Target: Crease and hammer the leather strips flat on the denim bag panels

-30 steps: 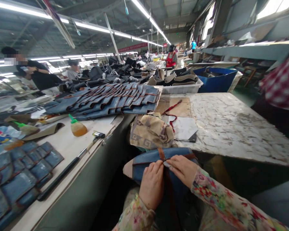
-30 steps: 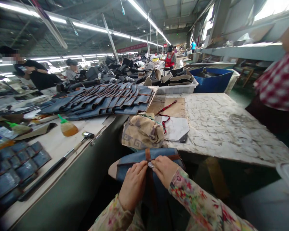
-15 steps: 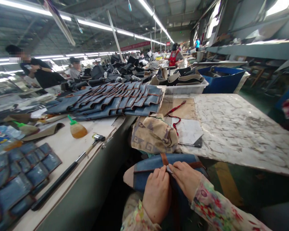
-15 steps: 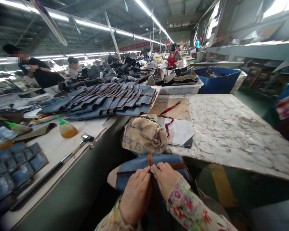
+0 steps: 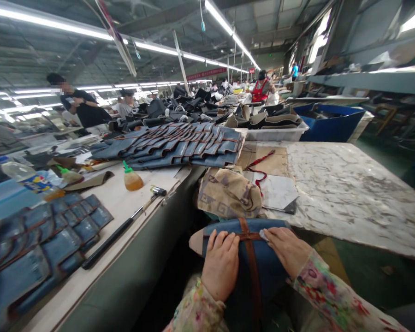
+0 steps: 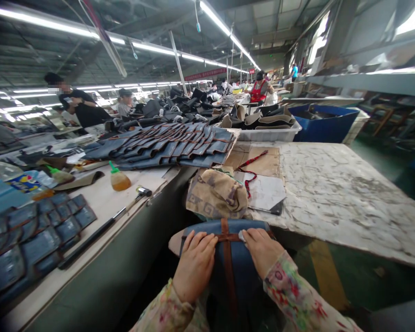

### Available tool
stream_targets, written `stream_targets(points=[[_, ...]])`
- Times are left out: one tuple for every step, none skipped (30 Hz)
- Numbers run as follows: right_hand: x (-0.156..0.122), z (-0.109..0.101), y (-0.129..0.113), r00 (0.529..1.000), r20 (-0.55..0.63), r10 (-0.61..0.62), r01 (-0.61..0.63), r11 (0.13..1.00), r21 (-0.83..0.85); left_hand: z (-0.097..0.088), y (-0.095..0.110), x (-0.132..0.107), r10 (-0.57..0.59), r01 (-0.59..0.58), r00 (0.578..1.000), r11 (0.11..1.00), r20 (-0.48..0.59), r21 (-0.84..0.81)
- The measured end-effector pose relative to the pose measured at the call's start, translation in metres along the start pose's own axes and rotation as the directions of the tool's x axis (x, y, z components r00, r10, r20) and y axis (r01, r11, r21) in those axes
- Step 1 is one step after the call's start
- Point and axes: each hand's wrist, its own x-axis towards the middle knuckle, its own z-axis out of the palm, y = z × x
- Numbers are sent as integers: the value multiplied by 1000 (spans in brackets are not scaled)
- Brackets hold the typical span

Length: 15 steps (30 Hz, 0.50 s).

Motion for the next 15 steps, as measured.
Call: stream_targets(points=[[0, -3, 1, 1000, 2, -9, 9, 999, 33, 0, -2, -1, -1, 1, 1000, 1000, 1, 2], [2, -7, 0, 1000, 8, -30, 29, 997, 68, 0, -3, -3, -2, 2, 1000, 1000, 0, 8], [4, -10, -3, 998, 13, -55, 54, 993, 103, 0, -3, -4, -1, 1, 1000, 1000, -3, 19], [7, -13, -8, 997, 12, -79, 76, 988, 137, 0, -3, -5, 2, -2, 1000, 999, -4, 32], [10, -16, -14, 995, 7, -102, 100, 981, 169, 1, -3, -6, 4, -4, 1000, 999, -4, 46], [14, -19, -20, 992, -2, -123, 120, 973, 199, 1, -2, -7, 5, -5, 1000, 998, -3, 60], [18, -20, -26, 990, -13, -142, 141, 964, 224, 1, -2, -7, 3, -3, 1000, 997, -1, 74], [22, -20, -31, 987, -23, -158, 158, 957, 241, 1, -1, -8, -1, 1, 1000, 996, 1, 87], [25, -19, -35, 985, -29, -167, 169, 953, 251, 1, -1, -8, -5, 5, 1000, 995, 6, 98], [27, -17, -39, 984, -29, -174, 175, 951, 256, 1, -1, -9, -8, 7, 1000, 994, 12, 106], [29, -14, -41, 984, -22, -178, 177, 949, 259, 1, -1, -10, -13, 11, 1000, 993, 16, 114], [30, -10, -42, 984, -13, -175, 173, 949, 263, 1, -1, -11, -17, 14, 1000, 993, 22, 118], [30, -7, -43, 985, 0, -171, 165, 949, 267, 0, -1, -12, -20, 16, 999, 992, 29, 121], [31, -3, -44, 986, 14, -167, 157, 949, 272, 0, -2, -13, -24, 20, 999, 992, 34, 125], [32, 0, -45, 986, 26, -166, 152, 949, 278, 0, -2, -13, -29, 24, 999, 991, 40, 129]])
